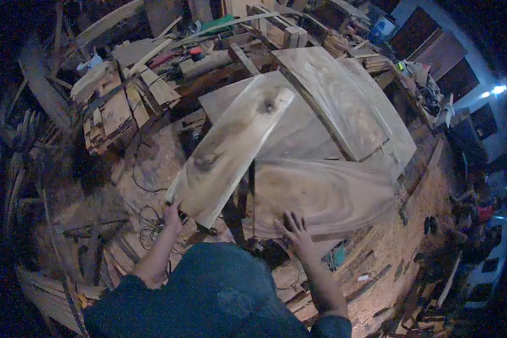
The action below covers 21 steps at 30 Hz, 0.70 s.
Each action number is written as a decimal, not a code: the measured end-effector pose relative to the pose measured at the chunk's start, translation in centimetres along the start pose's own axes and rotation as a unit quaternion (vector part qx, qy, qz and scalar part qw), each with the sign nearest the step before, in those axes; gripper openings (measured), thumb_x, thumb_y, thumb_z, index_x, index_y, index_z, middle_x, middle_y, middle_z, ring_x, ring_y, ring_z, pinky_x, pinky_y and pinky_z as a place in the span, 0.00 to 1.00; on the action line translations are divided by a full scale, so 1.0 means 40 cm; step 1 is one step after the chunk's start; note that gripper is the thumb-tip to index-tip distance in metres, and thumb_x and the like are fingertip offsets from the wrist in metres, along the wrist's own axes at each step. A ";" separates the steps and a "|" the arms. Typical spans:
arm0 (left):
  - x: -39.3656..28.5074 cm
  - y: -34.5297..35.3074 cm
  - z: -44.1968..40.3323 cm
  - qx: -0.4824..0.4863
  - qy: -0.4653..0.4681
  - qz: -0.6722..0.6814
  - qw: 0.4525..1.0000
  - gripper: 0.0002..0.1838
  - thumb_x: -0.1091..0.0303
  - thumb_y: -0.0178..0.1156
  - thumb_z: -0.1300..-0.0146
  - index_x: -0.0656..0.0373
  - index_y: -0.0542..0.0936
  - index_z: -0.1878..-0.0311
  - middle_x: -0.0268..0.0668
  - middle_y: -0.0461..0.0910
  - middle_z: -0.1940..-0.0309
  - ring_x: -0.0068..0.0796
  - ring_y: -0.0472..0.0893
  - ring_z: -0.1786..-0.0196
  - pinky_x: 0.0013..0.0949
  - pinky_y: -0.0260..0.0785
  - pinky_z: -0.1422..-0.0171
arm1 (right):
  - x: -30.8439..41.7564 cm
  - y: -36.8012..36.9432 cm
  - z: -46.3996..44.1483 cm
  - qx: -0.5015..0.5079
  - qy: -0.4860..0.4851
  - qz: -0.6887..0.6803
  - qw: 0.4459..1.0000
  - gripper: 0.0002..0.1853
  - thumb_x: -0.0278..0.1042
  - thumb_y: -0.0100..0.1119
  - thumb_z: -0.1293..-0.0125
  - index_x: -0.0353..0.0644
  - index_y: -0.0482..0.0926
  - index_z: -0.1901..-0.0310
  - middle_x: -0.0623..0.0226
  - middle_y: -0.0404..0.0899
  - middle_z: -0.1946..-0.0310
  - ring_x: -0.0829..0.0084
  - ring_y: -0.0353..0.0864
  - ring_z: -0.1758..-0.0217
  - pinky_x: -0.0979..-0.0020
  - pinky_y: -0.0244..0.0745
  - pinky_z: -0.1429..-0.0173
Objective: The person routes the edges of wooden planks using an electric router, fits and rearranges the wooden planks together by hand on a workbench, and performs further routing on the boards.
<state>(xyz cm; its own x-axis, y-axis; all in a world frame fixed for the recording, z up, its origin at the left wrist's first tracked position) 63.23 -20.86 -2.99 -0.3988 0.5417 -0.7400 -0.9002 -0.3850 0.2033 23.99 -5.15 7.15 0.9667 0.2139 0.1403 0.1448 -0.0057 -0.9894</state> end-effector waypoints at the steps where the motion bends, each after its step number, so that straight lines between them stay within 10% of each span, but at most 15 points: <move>1: 0.026 -0.030 -0.002 0.028 0.022 0.025 0.999 0.28 0.51 0.58 0.31 0.56 0.66 0.34 0.41 0.75 0.42 0.37 0.78 0.43 0.44 0.75 0.45 | -0.010 -0.001 0.004 0.001 -0.009 -0.009 1.000 0.39 0.52 0.72 0.50 0.60 0.71 0.34 0.50 0.61 0.29 0.45 0.59 0.28 0.42 0.56 0.28; 6: 0.009 -0.063 0.114 0.038 0.023 0.065 0.997 0.29 0.58 0.60 0.32 0.55 0.63 0.32 0.41 0.72 0.39 0.42 0.74 0.38 0.49 0.75 0.44 | -0.016 0.021 -0.105 -0.005 0.005 -0.044 0.999 0.39 0.59 0.61 0.42 0.64 0.63 0.28 0.51 0.56 0.27 0.43 0.55 0.26 0.39 0.52 0.27; 12: 0.128 -0.188 0.069 0.057 -0.018 0.127 0.990 0.26 0.63 0.59 0.33 0.59 0.66 0.34 0.42 0.72 0.37 0.42 0.73 0.36 0.47 0.67 0.33 | -0.023 0.023 -0.328 -0.113 0.089 -0.015 0.989 0.34 0.45 0.69 0.44 0.58 0.72 0.34 0.50 0.63 0.32 0.47 0.62 0.29 0.44 0.61 0.31; 15: 0.118 -0.154 0.131 0.091 -0.068 0.138 0.984 0.22 0.66 0.60 0.34 0.60 0.70 0.38 0.42 0.75 0.41 0.40 0.75 0.39 0.43 0.69 0.35 | -0.144 0.050 -0.357 -0.099 0.024 -0.238 0.966 0.33 0.44 0.72 0.46 0.54 0.74 0.36 0.49 0.65 0.34 0.49 0.68 0.34 0.53 0.66 0.32; 18: 0.135 -0.180 0.163 0.107 -0.077 0.048 0.990 0.17 0.68 0.60 0.34 0.59 0.74 0.43 0.42 0.79 0.47 0.36 0.78 0.43 0.43 0.72 0.40 | -0.367 -0.048 -0.197 -0.186 0.221 -0.333 0.897 0.33 0.50 0.69 0.45 0.46 0.75 0.38 0.49 0.72 0.40 0.52 0.74 0.39 0.58 0.71 0.38; 21: 0.120 -0.158 0.219 0.108 -0.104 -0.082 0.985 0.16 0.66 0.63 0.36 0.56 0.75 0.46 0.33 0.82 0.60 0.31 0.81 0.61 0.35 0.79 0.61 | -0.714 -0.070 0.161 -0.206 0.453 -0.146 0.855 0.38 0.61 0.64 0.43 0.42 0.73 0.37 0.50 0.74 0.41 0.52 0.75 0.39 0.55 0.71 0.37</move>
Point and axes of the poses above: each hand's wrist, its own z-axis away from the middle knuckle, its own y-axis out of the palm, x = y × z, the point moved 6 cm from there along -z, towards the middle knuckle
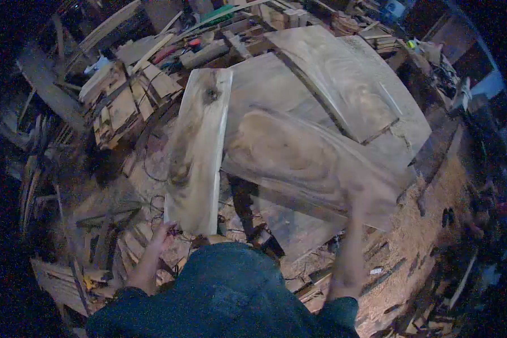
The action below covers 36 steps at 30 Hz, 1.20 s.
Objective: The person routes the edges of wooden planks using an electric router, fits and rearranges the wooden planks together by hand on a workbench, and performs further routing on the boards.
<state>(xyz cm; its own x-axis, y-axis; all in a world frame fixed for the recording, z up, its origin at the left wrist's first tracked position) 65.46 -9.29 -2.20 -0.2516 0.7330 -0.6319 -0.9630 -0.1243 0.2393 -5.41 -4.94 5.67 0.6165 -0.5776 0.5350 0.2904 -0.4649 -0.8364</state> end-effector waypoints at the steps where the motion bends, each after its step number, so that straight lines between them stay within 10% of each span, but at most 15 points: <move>1: -0.006 0.003 0.009 0.009 -0.031 -0.040 0.999 0.17 0.66 0.63 0.36 0.56 0.75 0.45 0.34 0.82 0.58 0.31 0.82 0.59 0.36 0.78 0.60 | -0.146 -0.072 -0.008 -0.029 0.065 0.103 0.992 0.40 0.64 0.62 0.43 0.40 0.72 0.37 0.50 0.75 0.41 0.52 0.75 0.39 0.55 0.71 0.37; 3: -0.022 0.015 0.016 0.023 -0.076 -0.109 0.991 0.18 0.66 0.64 0.36 0.56 0.76 0.44 0.35 0.82 0.55 0.30 0.82 0.57 0.37 0.76 0.57 | -0.335 -0.215 0.008 -0.118 0.166 0.289 0.935 0.47 0.70 0.65 0.49 0.38 0.72 0.36 0.45 0.77 0.43 0.48 0.76 0.40 0.52 0.70 0.35; 11: -0.030 -0.016 -0.031 0.003 0.007 -0.243 0.970 0.25 0.65 0.67 0.39 0.60 0.75 0.40 0.35 0.81 0.49 0.28 0.80 0.49 0.33 0.74 0.47 | -0.565 -0.197 0.048 -0.015 0.154 0.089 0.984 0.54 0.78 0.60 0.49 0.27 0.70 0.41 0.35 0.74 0.45 0.40 0.73 0.40 0.49 0.70 0.38; 20: -0.102 0.011 -0.134 0.062 0.018 -0.150 0.987 0.20 0.66 0.65 0.37 0.58 0.75 0.43 0.34 0.81 0.54 0.28 0.81 0.52 0.35 0.76 0.47 | -0.192 -0.214 0.524 -0.147 0.235 0.299 0.913 0.53 0.79 0.54 0.45 0.34 0.65 0.33 0.41 0.70 0.38 0.41 0.72 0.38 0.49 0.69 0.36; 23: -0.069 0.130 -0.141 0.106 0.037 -0.096 0.989 0.21 0.65 0.66 0.37 0.58 0.75 0.42 0.33 0.81 0.53 0.28 0.81 0.53 0.36 0.76 0.50 | -0.080 -0.189 0.564 -0.079 0.408 0.246 0.875 0.53 0.81 0.51 0.45 0.34 0.67 0.36 0.40 0.71 0.40 0.43 0.74 0.39 0.49 0.70 0.38; 31: 0.058 0.533 -0.090 0.101 0.142 -0.159 0.972 0.20 0.58 0.69 0.38 0.62 0.80 0.49 0.33 0.83 0.58 0.26 0.82 0.58 0.32 0.74 0.54 | 0.009 -0.001 0.600 -0.166 0.344 0.230 0.895 0.53 0.77 0.53 0.43 0.32 0.63 0.33 0.37 0.71 0.44 0.40 0.71 0.38 0.47 0.67 0.36; 36: 0.223 0.540 -0.011 0.144 -0.066 -0.274 0.949 0.25 0.59 0.68 0.38 0.64 0.76 0.43 0.33 0.81 0.52 0.28 0.80 0.54 0.33 0.74 0.51 | 0.067 0.027 0.639 -0.115 0.255 0.150 0.948 0.51 0.59 0.68 0.43 0.28 0.58 0.30 0.33 0.64 0.35 0.42 0.63 0.31 0.51 0.58 0.28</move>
Point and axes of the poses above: each hand's wrist, its own z-axis away from the middle knuckle, its own y-axis out of the palm, x = y × z, the point moved 6 cm from there along -z, towards the middle knuckle
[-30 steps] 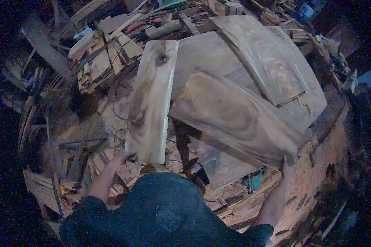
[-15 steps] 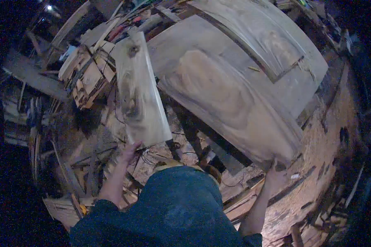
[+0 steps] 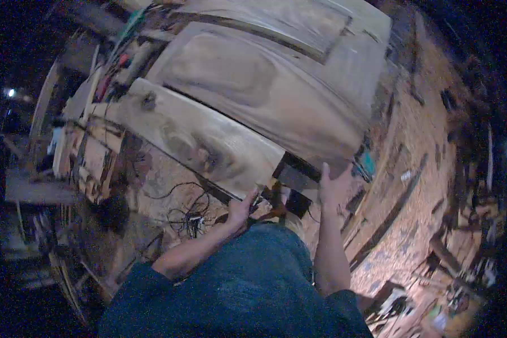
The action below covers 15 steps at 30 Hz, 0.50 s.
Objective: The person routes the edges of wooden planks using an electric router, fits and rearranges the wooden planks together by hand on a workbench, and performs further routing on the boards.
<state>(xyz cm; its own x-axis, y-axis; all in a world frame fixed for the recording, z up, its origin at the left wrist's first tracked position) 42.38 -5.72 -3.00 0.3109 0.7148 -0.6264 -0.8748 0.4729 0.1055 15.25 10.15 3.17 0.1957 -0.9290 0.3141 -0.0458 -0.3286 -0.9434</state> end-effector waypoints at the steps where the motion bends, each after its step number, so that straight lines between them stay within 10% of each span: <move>1: 0.001 0.038 0.015 0.022 -0.025 0.045 0.998 0.26 0.59 0.69 0.38 0.64 0.74 0.42 0.34 0.80 0.50 0.29 0.80 0.52 0.34 0.74 0.49 | -0.020 0.001 0.009 0.015 0.007 -0.058 0.998 0.51 0.60 0.67 0.43 0.31 0.56 0.29 0.34 0.63 0.35 0.41 0.61 0.30 0.51 0.57 0.27; 4: 0.124 0.038 -0.065 0.163 0.021 0.034 0.986 0.28 0.55 0.64 0.34 0.60 0.71 0.37 0.37 0.77 0.44 0.33 0.77 0.43 0.41 0.71 0.39 | -0.033 0.014 0.049 0.063 0.028 -0.165 0.984 0.53 0.60 0.66 0.42 0.36 0.50 0.26 0.34 0.60 0.32 0.40 0.56 0.27 0.52 0.54 0.25; 7: 0.060 0.033 -0.020 0.180 -0.123 0.216 0.952 0.28 0.49 0.57 0.30 0.58 0.70 0.35 0.42 0.74 0.39 0.37 0.74 0.37 0.48 0.65 0.31 | -0.013 -0.002 0.096 0.106 0.060 -0.162 0.979 0.53 0.52 0.68 0.42 0.36 0.47 0.25 0.35 0.57 0.31 0.42 0.55 0.26 0.54 0.52 0.24; 15: -0.152 -0.064 -0.102 0.076 0.069 0.138 0.985 0.31 0.48 0.57 0.31 0.62 0.69 0.34 0.44 0.73 0.38 0.40 0.74 0.37 0.46 0.63 0.29 | -0.067 -0.028 0.130 0.164 0.114 -0.283 0.938 0.50 0.49 0.69 0.42 0.35 0.50 0.26 0.35 0.55 0.31 0.41 0.59 0.28 0.52 0.59 0.27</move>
Point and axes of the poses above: each hand's wrist, its own z-axis away from the middle knuckle, its own y-axis out of the palm, x = y × z, the point moved 6 cm from there along -z, towards the middle knuckle
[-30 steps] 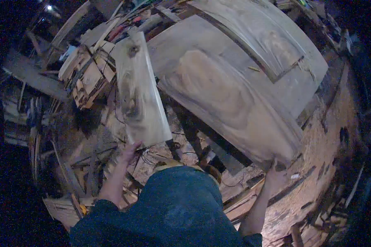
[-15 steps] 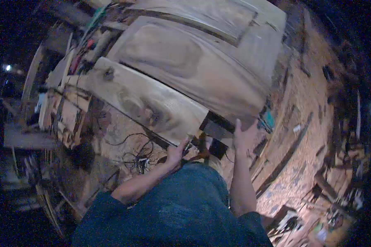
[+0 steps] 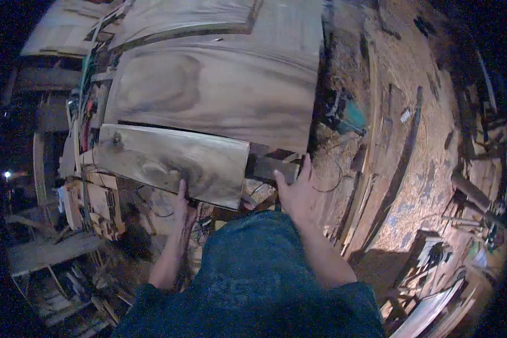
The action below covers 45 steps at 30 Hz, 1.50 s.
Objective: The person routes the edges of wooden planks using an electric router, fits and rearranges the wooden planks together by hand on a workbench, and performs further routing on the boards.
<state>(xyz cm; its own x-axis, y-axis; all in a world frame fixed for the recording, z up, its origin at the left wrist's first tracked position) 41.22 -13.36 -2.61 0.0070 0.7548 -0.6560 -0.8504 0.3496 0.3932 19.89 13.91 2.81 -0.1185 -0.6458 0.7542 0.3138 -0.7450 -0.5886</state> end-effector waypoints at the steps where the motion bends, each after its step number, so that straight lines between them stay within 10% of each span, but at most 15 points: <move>1: -0.007 0.001 0.022 0.000 -0.019 -0.022 1.000 0.32 0.48 0.59 0.31 0.63 0.69 0.35 0.43 0.74 0.38 0.40 0.74 0.37 0.44 0.63 0.29 | -0.010 -0.002 0.025 0.010 0.005 -0.009 1.000 0.50 0.49 0.68 0.41 0.35 0.50 0.27 0.35 0.55 0.31 0.41 0.59 0.29 0.52 0.59 0.27; 7: 0.080 0.045 0.111 -0.067 -0.164 -0.197 0.964 0.32 0.47 0.59 0.32 0.67 0.73 0.38 0.38 0.79 0.47 0.31 0.78 0.46 0.35 0.68 0.38 | -0.132 0.075 0.135 0.013 0.104 -0.120 0.987 0.41 0.45 0.62 0.34 0.35 0.53 0.27 0.48 0.69 0.39 0.60 0.75 0.42 0.63 0.72 0.40; 13: 0.184 -0.007 0.077 0.240 -0.303 -0.413 0.824 0.21 0.52 0.59 0.30 0.60 0.81 0.45 0.30 0.82 0.51 0.23 0.77 0.48 0.27 0.67 0.41 | -0.144 0.049 0.164 -0.027 0.061 -0.320 0.945 0.31 0.37 0.55 0.28 0.39 0.60 0.27 0.59 0.77 0.42 0.75 0.77 0.46 0.72 0.74 0.44; 17: 0.003 0.142 0.155 0.465 -0.236 -0.579 0.627 0.18 0.58 0.63 0.32 0.60 0.80 0.45 0.32 0.84 0.55 0.18 0.77 0.50 0.29 0.69 0.41 | -0.153 0.048 0.159 -0.048 0.082 -0.278 0.956 0.28 0.36 0.56 0.30 0.44 0.66 0.29 0.65 0.79 0.44 0.77 0.76 0.45 0.76 0.71 0.44; 22: -0.115 0.506 0.089 0.318 -0.014 -0.742 0.589 0.28 0.59 0.71 0.42 0.57 0.77 0.40 0.39 0.81 0.45 0.26 0.78 0.42 0.38 0.71 0.38 | -0.192 0.050 0.160 -0.033 0.075 -0.253 0.964 0.30 0.40 0.59 0.32 0.49 0.67 0.29 0.60 0.77 0.40 0.71 0.76 0.42 0.70 0.71 0.42; 25: 0.003 0.781 0.016 0.467 0.332 -0.736 0.360 0.42 0.50 0.76 0.52 0.52 0.71 0.33 0.47 0.62 0.29 0.49 0.61 0.27 0.53 0.58 0.28 | -0.173 -0.009 0.145 -0.009 0.054 -0.248 0.967 0.35 0.46 0.62 0.35 0.48 0.64 0.28 0.49 0.74 0.37 0.55 0.75 0.35 0.64 0.69 0.33; 29: 0.229 0.950 -0.014 0.520 0.287 -0.799 0.095 0.46 0.43 0.79 0.64 0.41 0.76 0.37 0.49 0.45 0.22 0.69 0.42 0.24 0.70 0.39 0.25 | -0.208 -0.001 0.130 0.023 0.043 -0.337 0.940 0.35 0.44 0.63 0.36 0.48 0.64 0.29 0.47 0.79 0.45 0.52 0.81 0.43 0.63 0.73 0.37; 39: 0.262 0.899 -0.122 0.506 0.100 -0.850 0.107 0.33 0.56 0.81 0.64 0.39 0.82 0.48 0.48 0.47 0.24 0.63 0.38 0.22 0.70 0.21 0.26 | -0.283 -0.015 0.095 0.031 0.034 -0.453 0.891 0.37 0.35 0.68 0.43 0.47 0.66 0.30 0.52 0.82 0.63 0.50 0.82 0.69 0.61 0.79 0.61; 45: 0.268 0.909 -0.111 0.539 0.142 -0.829 0.035 0.43 0.55 0.82 0.66 0.53 0.74 0.42 0.60 0.48 0.25 0.60 0.47 0.22 0.58 0.37 0.22 | -0.297 0.042 0.103 0.054 0.020 -0.421 0.905 0.40 0.36 0.70 0.47 0.48 0.67 0.30 0.52 0.79 0.58 0.52 0.82 0.59 0.60 0.80 0.54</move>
<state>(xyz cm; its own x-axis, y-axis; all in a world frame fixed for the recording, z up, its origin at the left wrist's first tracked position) 8.04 4.97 1.78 -0.5600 -0.7826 -0.2719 0.7111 -0.2856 -0.6425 25.70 21.02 -5.96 -0.3924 0.1357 0.9098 0.1866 -0.9567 0.2232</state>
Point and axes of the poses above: each hand's wrist, its own z-axis away from the middle knuckle, its own y-axis out of the palm, x = y × z, the point moved 6 cm from there along -z, towards the middle knuckle
